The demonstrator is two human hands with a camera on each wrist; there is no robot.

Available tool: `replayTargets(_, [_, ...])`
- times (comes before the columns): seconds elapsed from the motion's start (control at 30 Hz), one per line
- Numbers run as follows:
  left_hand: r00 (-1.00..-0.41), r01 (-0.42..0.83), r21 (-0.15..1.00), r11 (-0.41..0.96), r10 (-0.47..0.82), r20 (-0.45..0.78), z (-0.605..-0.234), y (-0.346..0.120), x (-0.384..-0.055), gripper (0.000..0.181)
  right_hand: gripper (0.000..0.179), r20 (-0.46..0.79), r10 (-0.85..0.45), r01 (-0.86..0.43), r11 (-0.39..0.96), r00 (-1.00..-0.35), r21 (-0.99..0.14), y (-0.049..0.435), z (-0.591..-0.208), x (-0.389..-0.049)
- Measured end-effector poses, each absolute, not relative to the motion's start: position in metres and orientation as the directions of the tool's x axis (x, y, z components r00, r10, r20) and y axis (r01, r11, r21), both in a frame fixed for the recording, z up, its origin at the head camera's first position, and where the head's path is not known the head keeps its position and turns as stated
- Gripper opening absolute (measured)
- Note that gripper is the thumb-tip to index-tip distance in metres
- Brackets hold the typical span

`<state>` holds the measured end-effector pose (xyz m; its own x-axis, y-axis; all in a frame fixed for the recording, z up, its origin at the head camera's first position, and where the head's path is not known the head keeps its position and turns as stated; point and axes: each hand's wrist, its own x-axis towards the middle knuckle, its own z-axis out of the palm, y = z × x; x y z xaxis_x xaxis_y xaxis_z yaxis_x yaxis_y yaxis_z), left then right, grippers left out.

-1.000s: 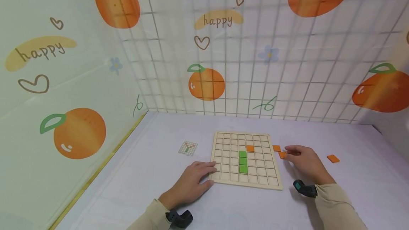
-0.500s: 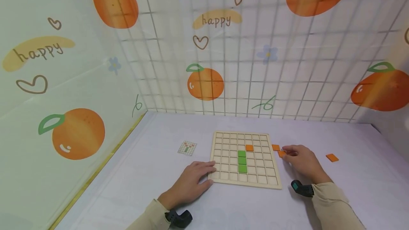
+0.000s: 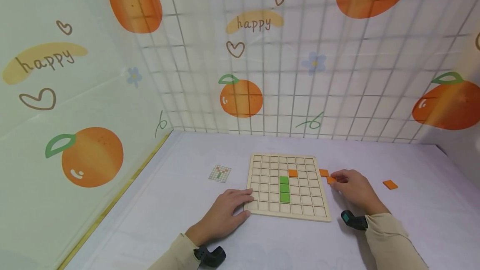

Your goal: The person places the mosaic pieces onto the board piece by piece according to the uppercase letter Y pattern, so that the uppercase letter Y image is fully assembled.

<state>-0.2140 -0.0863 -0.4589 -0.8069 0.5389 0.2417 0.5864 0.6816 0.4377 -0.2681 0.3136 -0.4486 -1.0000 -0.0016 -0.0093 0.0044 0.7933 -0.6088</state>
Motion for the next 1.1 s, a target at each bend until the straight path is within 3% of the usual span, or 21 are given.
replayTargets(0.63, [-0.809, 0.584, 0.430, 0.689, 0.536, 0.240, -0.458, -0.085, -0.214, 0.038, 0.033, 0.085, 0.055, -0.012, 0.773, -0.995, -0.634, 0.316, -0.458, -0.261])
replayTargets(1.1, [-0.800, 0.596, 0.436, 0.674, 0.545, 0.250, -0.460, -0.087, -0.215, 0.039, 0.038, 0.110, 0.086, -0.006, 0.761, -0.990, -0.648, 0.317, -0.462, -0.264])
